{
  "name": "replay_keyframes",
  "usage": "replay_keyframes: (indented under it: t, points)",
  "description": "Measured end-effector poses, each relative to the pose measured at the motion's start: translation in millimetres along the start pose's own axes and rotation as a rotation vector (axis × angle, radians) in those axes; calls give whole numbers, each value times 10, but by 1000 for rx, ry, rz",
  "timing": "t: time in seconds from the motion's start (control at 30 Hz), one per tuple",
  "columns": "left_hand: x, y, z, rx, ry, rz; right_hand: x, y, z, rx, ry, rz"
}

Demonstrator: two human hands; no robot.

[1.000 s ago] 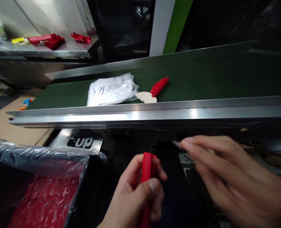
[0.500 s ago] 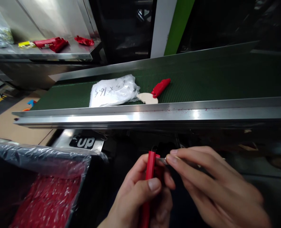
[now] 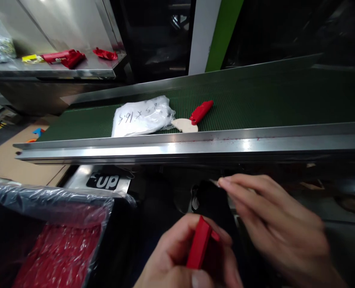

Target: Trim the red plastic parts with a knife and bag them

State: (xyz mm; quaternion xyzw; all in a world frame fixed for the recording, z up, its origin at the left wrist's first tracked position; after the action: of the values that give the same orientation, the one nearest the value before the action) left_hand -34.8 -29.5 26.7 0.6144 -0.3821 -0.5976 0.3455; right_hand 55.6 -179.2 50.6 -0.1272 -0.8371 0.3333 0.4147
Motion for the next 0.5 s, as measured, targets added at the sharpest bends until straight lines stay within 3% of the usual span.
replay_keyframes:
  t: [0.1,0.2,0.5]
  points:
    - [34,-45,2,28,-3,108,-20,-40,1,29,5,3]
    - [42,-116,36,31,-30,176,26,-66,-16,107,-155,13]
    - [-17,-200,206,-398,-140,220,-67,-89,2,252,-264,96]
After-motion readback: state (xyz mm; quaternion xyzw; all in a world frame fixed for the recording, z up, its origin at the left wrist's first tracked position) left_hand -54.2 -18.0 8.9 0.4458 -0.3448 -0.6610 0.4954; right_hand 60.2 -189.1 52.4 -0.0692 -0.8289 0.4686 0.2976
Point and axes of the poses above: each hand's wrist, its own z-axis away from the middle knuckle, its own y-axis out of the palm, x = y × z, the point moved 1 cm from there along -z, towards the middle knuckle, and after that the axes turned 14 degrees about y, right-handed, at the moved point
